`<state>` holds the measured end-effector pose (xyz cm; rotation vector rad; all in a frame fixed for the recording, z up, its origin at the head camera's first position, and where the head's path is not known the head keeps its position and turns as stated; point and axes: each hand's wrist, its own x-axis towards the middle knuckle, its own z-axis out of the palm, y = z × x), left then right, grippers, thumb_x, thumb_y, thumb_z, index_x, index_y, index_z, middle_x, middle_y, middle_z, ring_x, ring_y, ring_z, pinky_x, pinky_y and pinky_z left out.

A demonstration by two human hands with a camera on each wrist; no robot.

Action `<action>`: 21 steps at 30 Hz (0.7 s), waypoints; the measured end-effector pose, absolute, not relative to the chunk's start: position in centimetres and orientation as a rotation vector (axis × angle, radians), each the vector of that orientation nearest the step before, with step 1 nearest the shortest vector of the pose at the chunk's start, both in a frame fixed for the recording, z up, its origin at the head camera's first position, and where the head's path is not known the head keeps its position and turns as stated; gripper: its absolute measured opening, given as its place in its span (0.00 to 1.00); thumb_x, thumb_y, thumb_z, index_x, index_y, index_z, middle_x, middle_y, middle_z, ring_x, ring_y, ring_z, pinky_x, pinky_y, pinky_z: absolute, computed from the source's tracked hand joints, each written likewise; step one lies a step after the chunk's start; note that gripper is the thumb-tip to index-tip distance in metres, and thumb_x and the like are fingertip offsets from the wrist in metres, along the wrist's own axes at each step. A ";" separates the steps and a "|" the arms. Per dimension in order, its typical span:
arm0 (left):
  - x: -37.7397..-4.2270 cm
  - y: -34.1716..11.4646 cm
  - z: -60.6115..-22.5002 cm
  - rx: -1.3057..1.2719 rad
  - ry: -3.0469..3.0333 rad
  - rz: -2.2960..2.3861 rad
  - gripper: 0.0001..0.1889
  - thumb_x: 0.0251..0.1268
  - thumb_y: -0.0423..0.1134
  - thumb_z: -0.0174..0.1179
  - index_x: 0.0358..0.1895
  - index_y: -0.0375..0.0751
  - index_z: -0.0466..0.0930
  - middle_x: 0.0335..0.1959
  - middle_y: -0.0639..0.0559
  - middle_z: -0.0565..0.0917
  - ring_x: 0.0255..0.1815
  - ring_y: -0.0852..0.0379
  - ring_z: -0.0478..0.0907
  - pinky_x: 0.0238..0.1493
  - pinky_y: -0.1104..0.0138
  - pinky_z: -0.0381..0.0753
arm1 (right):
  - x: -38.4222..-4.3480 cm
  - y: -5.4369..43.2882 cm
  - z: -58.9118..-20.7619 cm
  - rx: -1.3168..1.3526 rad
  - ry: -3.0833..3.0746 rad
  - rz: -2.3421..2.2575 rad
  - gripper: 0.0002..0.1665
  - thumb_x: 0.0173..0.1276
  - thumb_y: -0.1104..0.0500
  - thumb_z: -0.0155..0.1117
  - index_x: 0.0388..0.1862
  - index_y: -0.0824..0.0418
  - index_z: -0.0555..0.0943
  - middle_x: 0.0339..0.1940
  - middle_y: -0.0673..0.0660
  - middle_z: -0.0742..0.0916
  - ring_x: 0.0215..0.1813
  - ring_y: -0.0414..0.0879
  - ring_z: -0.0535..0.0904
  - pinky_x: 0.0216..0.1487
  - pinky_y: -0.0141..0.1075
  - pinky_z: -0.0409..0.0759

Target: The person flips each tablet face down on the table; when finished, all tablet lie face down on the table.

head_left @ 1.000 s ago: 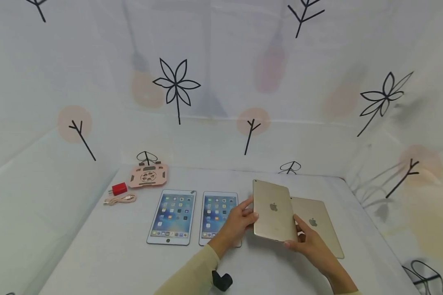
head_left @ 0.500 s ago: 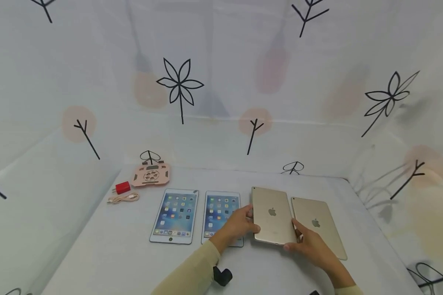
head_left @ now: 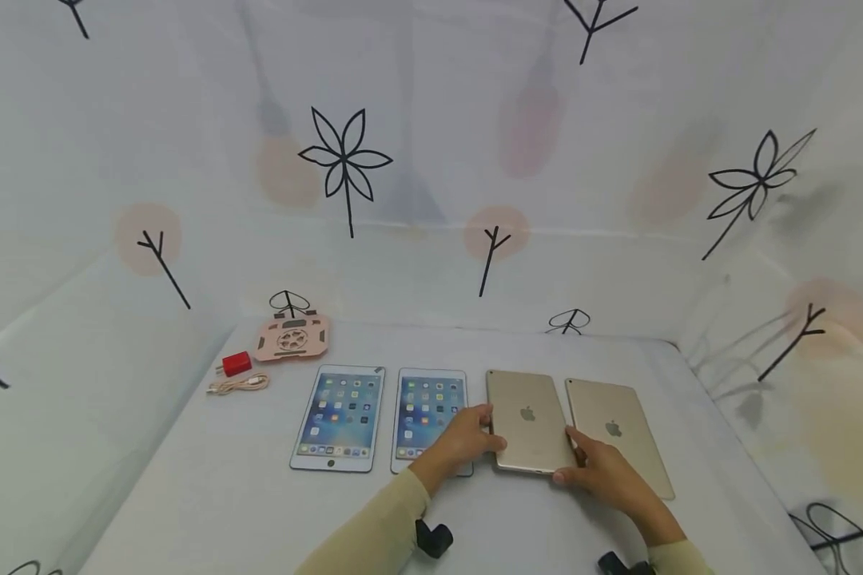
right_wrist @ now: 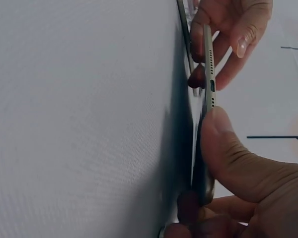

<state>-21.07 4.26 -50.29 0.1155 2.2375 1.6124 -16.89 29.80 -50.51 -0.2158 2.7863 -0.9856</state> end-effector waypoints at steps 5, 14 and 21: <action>-21.1 4.0 -50.0 0.099 2.232 1.616 0.36 0.64 0.38 0.69 0.75 0.39 0.68 0.70 0.39 0.76 0.71 0.38 0.72 0.71 0.43 0.69 | -17.3 29.2 -50.3 -0.182 2.788 -0.903 0.63 0.54 0.43 0.79 0.74 0.80 0.61 0.28 0.54 0.82 0.30 0.43 0.74 0.30 0.34 0.73; -20.7 4.0 -49.8 0.116 2.220 1.604 0.36 0.63 0.41 0.69 0.75 0.40 0.68 0.69 0.39 0.77 0.71 0.37 0.72 0.71 0.42 0.69 | -17.2 29.3 -50.2 -0.127 2.825 -0.767 0.66 0.50 0.38 0.79 0.74 0.78 0.63 0.36 0.58 0.86 0.34 0.45 0.76 0.38 0.44 0.81; -20.5 4.0 -49.9 0.133 2.210 1.591 0.37 0.64 0.43 0.69 0.75 0.40 0.67 0.69 0.39 0.77 0.70 0.37 0.73 0.69 0.42 0.71 | -17.4 28.9 -49.8 -0.154 2.863 -0.662 0.62 0.49 0.41 0.82 0.71 0.79 0.67 0.37 0.62 0.88 0.35 0.46 0.78 0.43 0.50 0.83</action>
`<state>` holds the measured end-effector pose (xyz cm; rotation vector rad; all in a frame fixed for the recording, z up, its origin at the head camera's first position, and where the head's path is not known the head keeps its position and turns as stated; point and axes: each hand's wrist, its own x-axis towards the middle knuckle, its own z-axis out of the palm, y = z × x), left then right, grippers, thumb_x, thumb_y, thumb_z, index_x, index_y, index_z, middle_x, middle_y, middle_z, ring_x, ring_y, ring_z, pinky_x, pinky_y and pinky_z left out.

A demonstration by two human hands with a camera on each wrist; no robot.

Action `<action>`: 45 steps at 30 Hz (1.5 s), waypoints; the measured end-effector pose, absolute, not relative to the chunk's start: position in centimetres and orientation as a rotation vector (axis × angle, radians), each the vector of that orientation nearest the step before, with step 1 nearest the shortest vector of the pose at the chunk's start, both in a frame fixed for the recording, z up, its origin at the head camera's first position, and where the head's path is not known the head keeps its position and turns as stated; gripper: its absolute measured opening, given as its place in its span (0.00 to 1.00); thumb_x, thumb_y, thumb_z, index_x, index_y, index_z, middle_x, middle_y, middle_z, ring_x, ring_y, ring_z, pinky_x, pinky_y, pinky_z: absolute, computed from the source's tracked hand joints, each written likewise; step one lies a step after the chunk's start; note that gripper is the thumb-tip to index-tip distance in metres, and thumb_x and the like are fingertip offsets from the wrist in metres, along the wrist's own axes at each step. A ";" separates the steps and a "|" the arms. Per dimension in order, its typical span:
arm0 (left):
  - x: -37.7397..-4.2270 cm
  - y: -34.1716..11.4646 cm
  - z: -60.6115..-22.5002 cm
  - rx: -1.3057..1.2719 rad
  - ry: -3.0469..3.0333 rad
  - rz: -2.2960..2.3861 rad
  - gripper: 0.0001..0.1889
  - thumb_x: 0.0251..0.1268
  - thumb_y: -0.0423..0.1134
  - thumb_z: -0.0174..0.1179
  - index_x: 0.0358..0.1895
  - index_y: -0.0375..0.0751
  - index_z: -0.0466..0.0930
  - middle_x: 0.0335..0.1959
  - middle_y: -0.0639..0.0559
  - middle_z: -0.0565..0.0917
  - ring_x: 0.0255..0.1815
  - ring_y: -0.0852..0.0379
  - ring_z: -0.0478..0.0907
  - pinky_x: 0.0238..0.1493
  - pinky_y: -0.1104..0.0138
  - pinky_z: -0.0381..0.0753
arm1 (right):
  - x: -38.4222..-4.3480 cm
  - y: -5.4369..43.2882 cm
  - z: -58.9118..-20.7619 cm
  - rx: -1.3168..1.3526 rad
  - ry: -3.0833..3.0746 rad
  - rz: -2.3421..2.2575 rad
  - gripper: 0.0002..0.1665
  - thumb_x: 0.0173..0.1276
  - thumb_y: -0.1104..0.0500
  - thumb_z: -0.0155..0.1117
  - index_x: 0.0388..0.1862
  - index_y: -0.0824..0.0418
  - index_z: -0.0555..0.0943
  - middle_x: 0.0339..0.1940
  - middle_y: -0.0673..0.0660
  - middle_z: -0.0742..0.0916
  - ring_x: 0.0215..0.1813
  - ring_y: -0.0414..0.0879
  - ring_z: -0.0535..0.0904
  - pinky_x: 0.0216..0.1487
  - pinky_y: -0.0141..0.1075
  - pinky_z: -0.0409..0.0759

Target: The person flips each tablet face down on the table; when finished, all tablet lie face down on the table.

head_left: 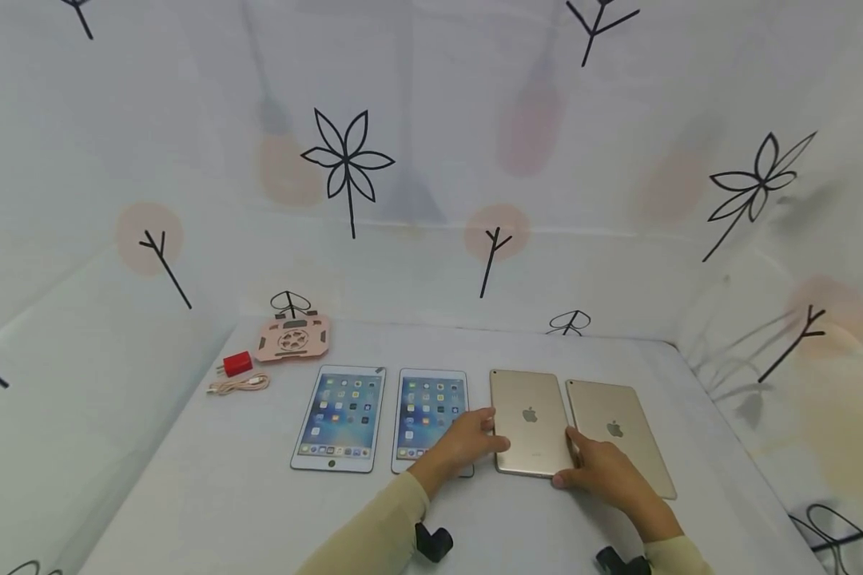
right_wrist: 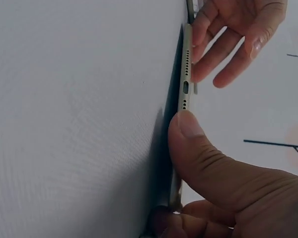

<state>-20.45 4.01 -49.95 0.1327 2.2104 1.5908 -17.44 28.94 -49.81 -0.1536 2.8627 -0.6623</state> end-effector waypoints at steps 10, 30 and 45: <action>-20.2 3.7 -50.1 0.122 2.177 1.617 0.37 0.65 0.41 0.69 0.75 0.38 0.66 0.70 0.38 0.76 0.69 0.37 0.74 0.69 0.42 0.71 | -17.6 28.5 -50.2 -0.160 2.879 -0.567 0.55 0.50 0.46 0.82 0.68 0.77 0.71 0.45 0.70 0.88 0.42 0.51 0.82 0.52 0.58 0.82; -21.6 -4.3 -48.6 0.030 2.270 1.738 0.32 0.70 0.43 0.63 0.75 0.43 0.67 0.68 0.39 0.76 0.64 0.40 0.78 0.66 0.46 0.76 | -17.8 25.6 -48.8 -0.304 2.601 -1.324 0.51 0.64 0.56 0.75 0.81 0.62 0.59 0.48 0.60 0.85 0.39 0.45 0.80 0.35 0.32 0.80; -22.3 -8.4 -49.7 -0.124 2.387 1.688 0.33 0.69 0.41 0.63 0.76 0.43 0.66 0.76 0.34 0.66 0.76 0.34 0.63 0.74 0.44 0.66 | -18.9 18.5 -49.6 -0.169 2.249 -1.711 0.48 0.65 0.60 0.73 0.81 0.56 0.61 0.76 0.68 0.70 0.71 0.67 0.72 0.58 0.54 0.83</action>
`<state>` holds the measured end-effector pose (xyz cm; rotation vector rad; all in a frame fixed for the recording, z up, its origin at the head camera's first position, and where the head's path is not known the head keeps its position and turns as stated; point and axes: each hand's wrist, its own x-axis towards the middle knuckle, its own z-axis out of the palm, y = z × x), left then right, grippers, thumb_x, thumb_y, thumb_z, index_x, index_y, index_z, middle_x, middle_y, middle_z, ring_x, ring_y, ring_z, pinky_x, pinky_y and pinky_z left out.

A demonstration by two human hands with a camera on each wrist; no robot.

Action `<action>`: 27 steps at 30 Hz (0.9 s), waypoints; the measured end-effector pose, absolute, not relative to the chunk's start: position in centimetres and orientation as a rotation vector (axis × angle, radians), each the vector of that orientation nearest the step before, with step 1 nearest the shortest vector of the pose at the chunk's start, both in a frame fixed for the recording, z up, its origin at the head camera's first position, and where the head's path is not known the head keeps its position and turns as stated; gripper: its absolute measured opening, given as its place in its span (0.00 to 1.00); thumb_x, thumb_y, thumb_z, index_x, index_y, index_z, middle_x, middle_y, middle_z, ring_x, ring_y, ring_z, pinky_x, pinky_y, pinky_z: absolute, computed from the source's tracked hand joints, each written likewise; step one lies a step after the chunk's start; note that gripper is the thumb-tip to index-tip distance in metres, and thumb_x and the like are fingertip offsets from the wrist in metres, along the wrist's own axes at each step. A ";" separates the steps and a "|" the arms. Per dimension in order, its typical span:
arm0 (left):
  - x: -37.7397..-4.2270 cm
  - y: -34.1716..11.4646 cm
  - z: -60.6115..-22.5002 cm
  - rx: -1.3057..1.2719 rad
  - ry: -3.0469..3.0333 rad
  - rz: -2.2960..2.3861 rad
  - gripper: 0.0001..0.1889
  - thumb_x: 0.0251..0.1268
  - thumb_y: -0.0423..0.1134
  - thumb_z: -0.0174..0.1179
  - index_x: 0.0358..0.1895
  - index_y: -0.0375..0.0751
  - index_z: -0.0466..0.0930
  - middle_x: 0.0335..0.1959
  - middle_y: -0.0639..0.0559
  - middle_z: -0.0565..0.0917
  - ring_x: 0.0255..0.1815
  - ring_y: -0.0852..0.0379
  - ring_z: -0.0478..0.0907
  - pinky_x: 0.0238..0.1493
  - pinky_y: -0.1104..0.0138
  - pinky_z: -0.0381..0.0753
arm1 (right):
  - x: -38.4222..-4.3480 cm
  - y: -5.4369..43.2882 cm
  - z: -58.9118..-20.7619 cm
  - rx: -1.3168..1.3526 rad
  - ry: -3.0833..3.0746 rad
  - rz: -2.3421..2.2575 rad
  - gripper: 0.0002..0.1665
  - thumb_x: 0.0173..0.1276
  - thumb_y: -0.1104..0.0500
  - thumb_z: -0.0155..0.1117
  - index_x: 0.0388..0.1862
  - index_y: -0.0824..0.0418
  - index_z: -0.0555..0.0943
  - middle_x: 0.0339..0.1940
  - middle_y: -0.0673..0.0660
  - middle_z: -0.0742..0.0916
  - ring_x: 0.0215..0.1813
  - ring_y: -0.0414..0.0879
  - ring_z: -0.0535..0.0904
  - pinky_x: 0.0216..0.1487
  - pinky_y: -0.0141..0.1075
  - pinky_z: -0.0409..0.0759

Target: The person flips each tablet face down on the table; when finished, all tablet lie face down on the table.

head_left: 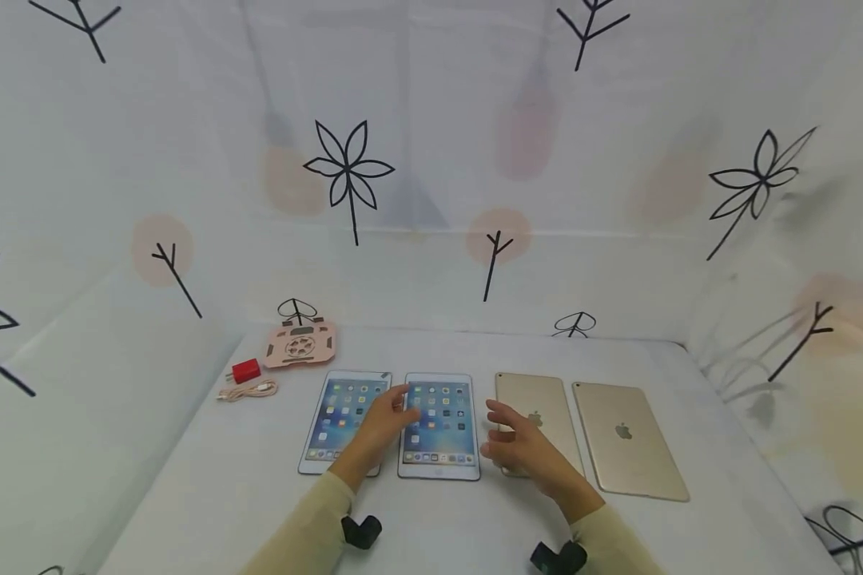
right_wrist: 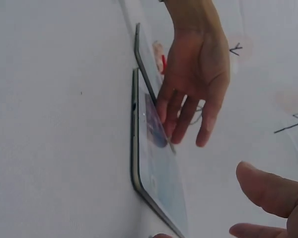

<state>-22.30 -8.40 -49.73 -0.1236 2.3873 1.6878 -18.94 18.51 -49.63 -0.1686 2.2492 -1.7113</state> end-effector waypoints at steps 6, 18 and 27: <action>-22.0 -8.7 -49.7 -0.023 2.372 1.649 0.37 0.69 0.43 0.64 0.79 0.42 0.61 0.78 0.35 0.64 0.79 0.34 0.58 0.76 0.41 0.59 | -19.6 16.8 -50.1 -0.097 2.177 -1.763 0.49 0.65 0.61 0.72 0.81 0.55 0.60 0.79 0.67 0.67 0.74 0.68 0.68 0.57 0.51 0.84; -21.4 -7.9 -49.8 0.101 2.424 1.454 0.42 0.69 0.49 0.64 0.82 0.48 0.55 0.79 0.36 0.61 0.80 0.33 0.54 0.76 0.37 0.53 | -19.8 16.0 -50.1 -0.016 1.996 -1.927 0.53 0.62 0.69 0.68 0.83 0.53 0.56 0.81 0.68 0.60 0.74 0.68 0.65 0.57 0.53 0.84; -21.1 -5.9 -49.4 0.172 2.450 1.332 0.41 0.71 0.63 0.56 0.82 0.51 0.55 0.82 0.36 0.52 0.82 0.30 0.41 0.75 0.31 0.45 | -19.1 15.6 -49.7 0.003 1.819 -2.089 0.56 0.65 0.67 0.68 0.84 0.56 0.49 0.78 0.72 0.64 0.71 0.64 0.73 0.59 0.46 0.82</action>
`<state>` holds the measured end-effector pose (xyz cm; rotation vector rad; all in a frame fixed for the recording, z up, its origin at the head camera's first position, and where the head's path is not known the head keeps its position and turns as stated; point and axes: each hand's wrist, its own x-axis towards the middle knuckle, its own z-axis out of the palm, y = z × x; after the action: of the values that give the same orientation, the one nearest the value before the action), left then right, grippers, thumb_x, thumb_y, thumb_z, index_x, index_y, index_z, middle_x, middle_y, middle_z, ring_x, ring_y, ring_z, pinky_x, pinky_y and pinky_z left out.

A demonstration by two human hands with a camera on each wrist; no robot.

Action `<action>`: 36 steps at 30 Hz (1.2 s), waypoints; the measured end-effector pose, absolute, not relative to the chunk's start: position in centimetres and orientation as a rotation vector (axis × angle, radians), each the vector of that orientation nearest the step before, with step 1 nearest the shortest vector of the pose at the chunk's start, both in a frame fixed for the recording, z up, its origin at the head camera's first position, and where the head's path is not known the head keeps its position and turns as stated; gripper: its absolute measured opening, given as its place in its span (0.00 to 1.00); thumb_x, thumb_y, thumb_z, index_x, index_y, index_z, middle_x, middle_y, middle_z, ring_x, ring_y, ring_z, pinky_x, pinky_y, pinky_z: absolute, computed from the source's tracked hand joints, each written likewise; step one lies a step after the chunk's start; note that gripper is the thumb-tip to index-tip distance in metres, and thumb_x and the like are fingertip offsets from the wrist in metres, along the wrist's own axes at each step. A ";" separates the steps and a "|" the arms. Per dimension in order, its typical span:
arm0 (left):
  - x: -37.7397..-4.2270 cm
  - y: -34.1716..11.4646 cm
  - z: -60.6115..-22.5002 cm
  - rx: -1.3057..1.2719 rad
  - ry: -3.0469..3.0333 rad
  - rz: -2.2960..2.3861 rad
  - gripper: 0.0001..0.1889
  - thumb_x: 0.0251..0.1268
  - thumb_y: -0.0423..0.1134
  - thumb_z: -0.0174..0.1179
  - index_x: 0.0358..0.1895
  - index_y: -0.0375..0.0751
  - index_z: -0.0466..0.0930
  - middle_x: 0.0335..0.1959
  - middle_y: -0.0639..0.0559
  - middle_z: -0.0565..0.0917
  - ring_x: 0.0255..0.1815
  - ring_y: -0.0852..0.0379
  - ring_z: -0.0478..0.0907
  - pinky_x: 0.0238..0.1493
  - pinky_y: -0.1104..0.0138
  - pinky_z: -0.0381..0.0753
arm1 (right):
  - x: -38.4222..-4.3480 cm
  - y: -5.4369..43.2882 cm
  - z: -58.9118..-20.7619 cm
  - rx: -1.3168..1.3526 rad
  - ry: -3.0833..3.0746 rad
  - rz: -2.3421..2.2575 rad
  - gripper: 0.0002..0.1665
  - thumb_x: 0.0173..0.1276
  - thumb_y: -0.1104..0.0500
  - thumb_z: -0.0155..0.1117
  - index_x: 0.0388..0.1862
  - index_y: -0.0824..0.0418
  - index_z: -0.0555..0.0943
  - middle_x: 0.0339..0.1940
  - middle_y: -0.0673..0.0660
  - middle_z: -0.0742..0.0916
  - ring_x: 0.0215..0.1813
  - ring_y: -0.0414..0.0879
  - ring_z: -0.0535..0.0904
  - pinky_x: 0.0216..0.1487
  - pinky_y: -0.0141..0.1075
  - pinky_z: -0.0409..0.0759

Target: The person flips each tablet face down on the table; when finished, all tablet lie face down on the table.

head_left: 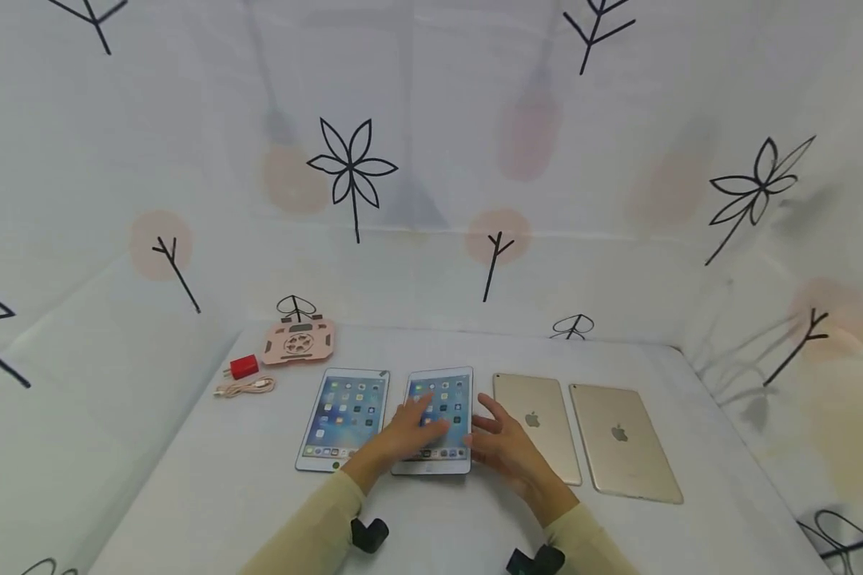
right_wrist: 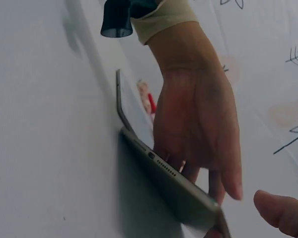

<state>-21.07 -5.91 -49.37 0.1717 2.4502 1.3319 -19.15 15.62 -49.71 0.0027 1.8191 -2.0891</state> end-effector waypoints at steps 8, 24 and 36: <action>-20.9 -5.3 -48.5 0.159 2.384 1.372 0.43 0.69 0.74 0.47 0.83 0.62 0.51 0.83 0.36 0.50 0.82 0.28 0.35 0.70 0.24 0.39 | -18.6 14.6 -49.4 -0.154 1.606 -2.182 0.49 0.68 0.66 0.64 0.83 0.62 0.52 0.79 0.68 0.65 0.65 0.49 0.78 0.61 0.38 0.79; -21.0 -5.6 -48.7 0.221 2.301 1.506 0.38 0.69 0.75 0.46 0.80 0.76 0.50 0.83 0.43 0.53 0.82 0.31 0.45 0.71 0.26 0.49 | -18.1 13.1 -50.3 -0.466 1.664 -1.957 0.68 0.68 0.60 0.71 0.83 0.33 0.31 0.85 0.63 0.50 0.79 0.65 0.60 0.73 0.51 0.69; -21.2 -6.4 -47.3 0.387 2.143 1.715 0.33 0.77 0.65 0.47 0.81 0.73 0.51 0.82 0.47 0.57 0.78 0.36 0.60 0.71 0.33 0.61 | -17.4 12.7 -48.6 -0.539 2.122 -1.801 0.60 0.68 0.51 0.73 0.85 0.37 0.43 0.84 0.53 0.58 0.84 0.57 0.52 0.74 0.59 0.67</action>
<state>-21.18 -6.40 -47.25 0.3871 2.1432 1.7153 -17.36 12.68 -48.56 -0.5391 2.1222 -1.8010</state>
